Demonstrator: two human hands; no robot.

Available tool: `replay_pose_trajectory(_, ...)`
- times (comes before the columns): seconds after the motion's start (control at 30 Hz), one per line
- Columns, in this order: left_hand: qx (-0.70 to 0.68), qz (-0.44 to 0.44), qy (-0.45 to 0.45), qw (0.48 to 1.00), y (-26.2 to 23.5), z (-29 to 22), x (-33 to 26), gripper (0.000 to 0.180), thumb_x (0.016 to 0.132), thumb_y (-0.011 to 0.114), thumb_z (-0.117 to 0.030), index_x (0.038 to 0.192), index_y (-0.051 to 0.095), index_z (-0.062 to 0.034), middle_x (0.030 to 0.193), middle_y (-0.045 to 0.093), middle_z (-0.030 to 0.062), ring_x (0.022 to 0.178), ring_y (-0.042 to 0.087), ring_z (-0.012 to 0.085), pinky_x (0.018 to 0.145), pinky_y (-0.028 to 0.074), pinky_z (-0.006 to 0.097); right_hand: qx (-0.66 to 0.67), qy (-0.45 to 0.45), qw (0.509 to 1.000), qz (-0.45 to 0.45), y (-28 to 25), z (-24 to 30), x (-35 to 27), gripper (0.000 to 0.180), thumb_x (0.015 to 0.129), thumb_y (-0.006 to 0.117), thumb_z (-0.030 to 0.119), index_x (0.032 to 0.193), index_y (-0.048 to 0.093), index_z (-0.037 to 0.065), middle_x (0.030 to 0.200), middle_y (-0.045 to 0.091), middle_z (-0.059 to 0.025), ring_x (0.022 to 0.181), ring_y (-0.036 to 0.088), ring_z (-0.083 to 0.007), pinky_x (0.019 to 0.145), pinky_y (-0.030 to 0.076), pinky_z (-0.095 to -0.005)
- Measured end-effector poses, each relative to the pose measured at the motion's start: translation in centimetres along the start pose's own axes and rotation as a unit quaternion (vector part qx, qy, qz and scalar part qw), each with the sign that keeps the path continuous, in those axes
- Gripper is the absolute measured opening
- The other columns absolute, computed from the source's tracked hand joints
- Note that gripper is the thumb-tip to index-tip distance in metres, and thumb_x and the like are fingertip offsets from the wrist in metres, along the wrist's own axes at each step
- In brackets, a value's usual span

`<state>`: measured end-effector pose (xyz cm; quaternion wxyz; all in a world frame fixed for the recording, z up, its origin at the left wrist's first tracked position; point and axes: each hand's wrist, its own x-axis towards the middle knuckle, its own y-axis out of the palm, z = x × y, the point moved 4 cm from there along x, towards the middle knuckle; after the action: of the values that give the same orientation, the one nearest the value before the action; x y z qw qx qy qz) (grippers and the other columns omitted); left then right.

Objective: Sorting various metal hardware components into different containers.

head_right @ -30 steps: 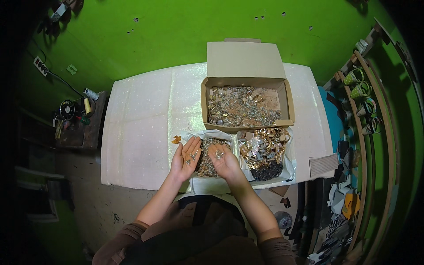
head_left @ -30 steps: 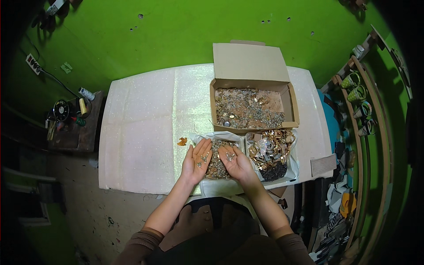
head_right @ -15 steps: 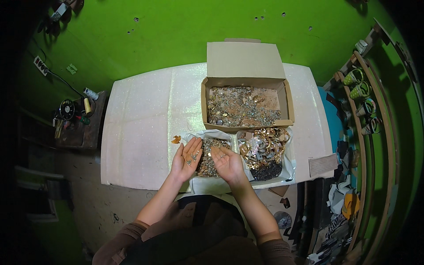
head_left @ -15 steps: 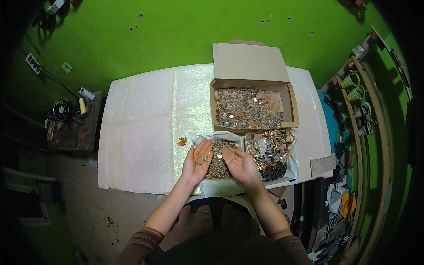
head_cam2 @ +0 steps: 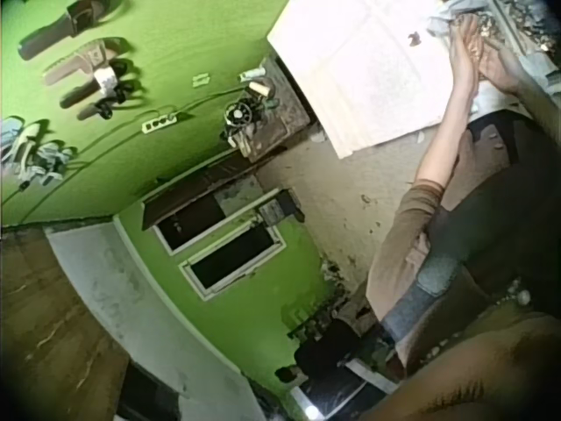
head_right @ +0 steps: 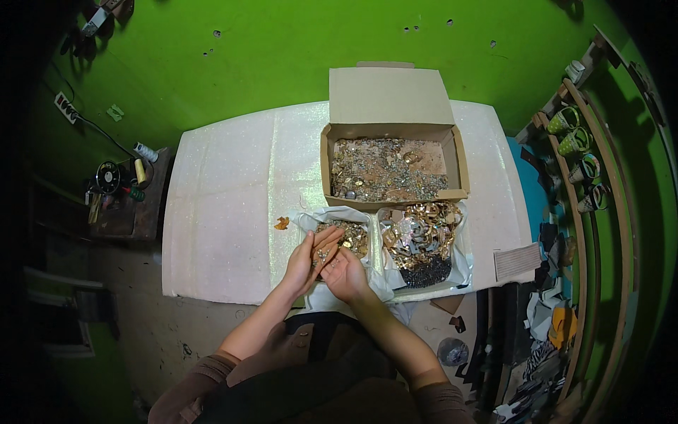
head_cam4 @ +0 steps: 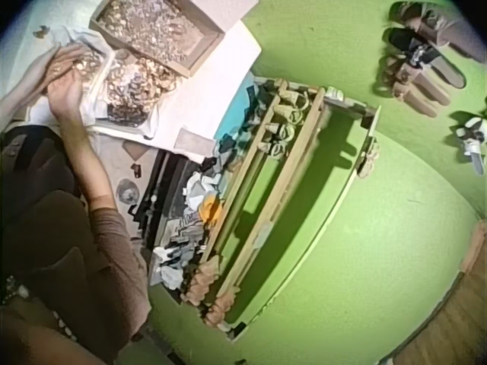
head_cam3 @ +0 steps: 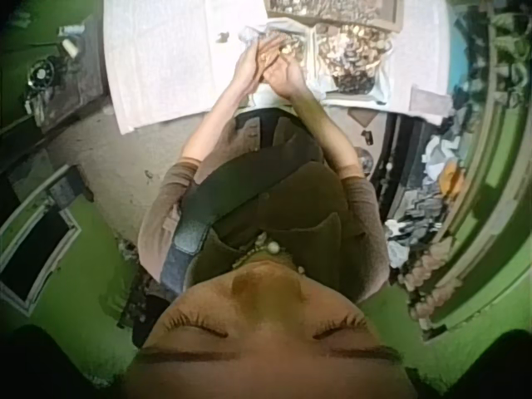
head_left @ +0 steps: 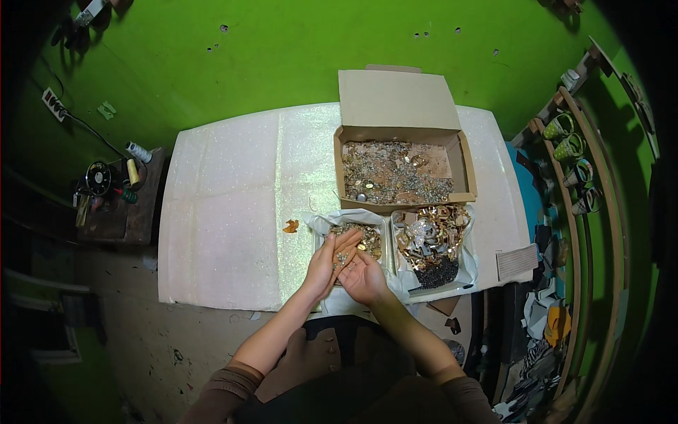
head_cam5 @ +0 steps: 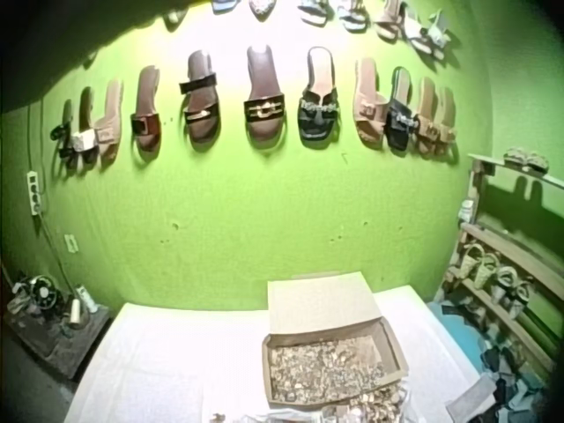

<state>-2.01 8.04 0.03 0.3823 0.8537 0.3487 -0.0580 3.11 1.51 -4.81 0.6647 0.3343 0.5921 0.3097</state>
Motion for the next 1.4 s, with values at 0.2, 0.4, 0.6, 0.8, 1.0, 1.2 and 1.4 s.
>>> replay_pose_trajectory(0.2,0.119,0.032,0.047,0.991,0.2,0.4,-0.1,0.049,0.097,0.02,-0.028,0.123,0.039,0.0087,0.122,0.048,0.0202,0.115,0.046,0.0233,0.099,0.032,0.029,-0.021,0.006,0.999,0.044,-1.5,-0.5,1.3,0.025,0.091,0.039,0.024,0.105,0.05,0.007,0.101,0.057,-0.0019,0.098,0.052,-0.0153,0.089,0.04,-0.0295)
replay_pose_trajectory(0.4,0.141,0.058,0.058,0.987,0.7,0.4,0.0,0.049,0.097,0.021,-0.028,0.123,0.04,0.0091,0.123,0.047,0.0202,0.116,0.045,0.0234,0.1,0.031,0.03,0.03,0.021,0.995,0.098,-3.7,-0.3,2.3,0.022,0.091,0.04,0.021,0.102,0.051,0.006,0.102,0.057,-0.0036,0.097,0.054,-0.0162,0.089,0.041,-0.0305)
replay_pose_trajectory(0.6,0.031,0.001,0.007,1.0,-0.6,-0.3,0.1,0.05,0.097,0.02,-0.032,0.126,0.038,0.0051,0.126,0.045,0.0162,0.118,0.042,0.0197,0.1,0.032,0.027,-0.002,0.005,1.0,-0.01,-0.7,-0.1,0.3,0.025,0.092,0.038,0.02,0.106,0.049,0.003,0.108,0.054,-0.0072,0.103,0.052,-0.0191,0.096,0.038,-0.0337)
replay_pose_trajectory(0.8,-0.146,-0.044,0.0,0.988,-2.9,-0.5,0.8,0.049,0.096,0.022,-0.033,0.128,0.036,0.0019,0.13,0.043,0.0133,0.119,0.042,0.0175,0.098,0.034,0.027,0.049,-0.054,0.995,-0.064,0.2,2.1,-0.3,0.041,0.094,0.033,0.024,0.122,0.037,-0.005,0.115,0.05,-0.0156,0.111,0.048,-0.0263,0.1,0.036,-0.0364)
replay_pose_trajectory(1.0,-0.135,-0.039,0.003,0.99,-2.8,-0.6,0.7,0.049,0.096,0.023,-0.033,0.128,0.036,0.0019,0.13,0.042,0.014,0.118,0.042,0.0183,0.098,0.035,0.027,0.111,-0.109,0.984,-0.088,1.5,4.2,-0.8,0.042,0.095,0.028,0.018,0.127,0.024,-0.008,0.127,0.035,-0.0248,0.118,0.039,-0.0352,0.101,0.035,-0.0408)
replay_pose_trajectory(1.2,-0.12,-0.033,0.002,0.992,-2.7,-0.5,0.7,0.049,0.096,0.023,-0.033,0.128,0.036,0.0019,0.13,0.042,0.0138,0.119,0.042,0.0186,0.099,0.035,0.028,0.107,-0.1,0.988,-0.047,2.0,4.2,-1.1,0.043,0.094,0.033,0.017,0.129,0.021,-0.005,0.128,0.032,-0.0276,0.12,0.036,-0.0353,0.103,0.031,-0.0426)
replay_pose_trajectory(1.4,-0.129,-0.038,-0.004,0.991,-2.8,-0.4,0.7,0.049,0.096,0.022,-0.033,0.128,0.036,0.0016,0.13,0.042,0.0142,0.12,0.041,0.0188,0.099,0.034,0.028,0.006,-0.058,0.998,-0.024,1.2,3.1,-1.2,0.04,0.089,0.041,0.015,0.126,0.033,0.0,0.126,0.039,-0.0184,0.119,0.039,-0.0285,0.102,0.031,-0.0388)
